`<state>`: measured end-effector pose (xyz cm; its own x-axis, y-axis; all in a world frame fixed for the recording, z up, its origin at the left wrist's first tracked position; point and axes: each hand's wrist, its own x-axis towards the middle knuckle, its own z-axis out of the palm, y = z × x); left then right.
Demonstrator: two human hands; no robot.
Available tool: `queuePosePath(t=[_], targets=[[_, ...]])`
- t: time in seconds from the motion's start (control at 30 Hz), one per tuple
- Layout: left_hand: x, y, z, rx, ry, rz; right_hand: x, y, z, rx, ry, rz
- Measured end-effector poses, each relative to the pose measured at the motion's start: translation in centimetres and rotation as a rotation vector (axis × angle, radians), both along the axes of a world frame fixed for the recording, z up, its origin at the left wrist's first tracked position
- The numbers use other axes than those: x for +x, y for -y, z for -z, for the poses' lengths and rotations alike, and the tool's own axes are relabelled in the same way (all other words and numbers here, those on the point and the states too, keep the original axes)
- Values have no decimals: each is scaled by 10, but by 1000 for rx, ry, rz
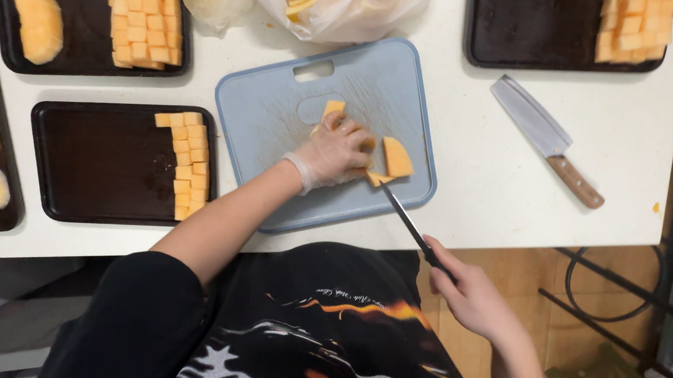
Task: The person cuts rind off melon wedges on a cutting board, slices the flesh into cubes, and places the cubes onto black trays, dropping rind scraps into a plastic bag. They repeat this for successive wedges, filling trays with cubed melon.
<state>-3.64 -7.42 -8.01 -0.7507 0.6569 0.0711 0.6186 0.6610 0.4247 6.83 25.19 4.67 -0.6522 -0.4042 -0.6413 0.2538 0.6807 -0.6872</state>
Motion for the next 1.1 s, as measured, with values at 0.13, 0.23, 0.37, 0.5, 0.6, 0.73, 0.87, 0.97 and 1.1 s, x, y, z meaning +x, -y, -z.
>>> queuePosePath(t=[0.13,0.23,0.37,0.5,0.6,0.73,0.87,0.97,1.1], targets=[[3,12,-5,132,44,-138,-21,-10,-17,38,174,233],[-3,24,-18,273,155,-255,-38,-2,-17,-55,191,340],[-22,34,-41,629,501,-596,-46,7,-15,-108,202,338],[-88,52,-65,919,349,-841,-50,16,-13,-150,200,357],[-144,57,-78,766,-23,-873,-53,22,-13,-153,209,376],[-200,48,-89,521,-161,-860,-57,28,-8,-158,177,376],[-184,47,-80,487,-274,-825,-48,25,-5,-210,172,401],[-118,45,-64,529,-23,-888,-41,22,-1,-216,218,476],[-28,36,-48,365,169,-733,-37,27,5,-191,203,494]])
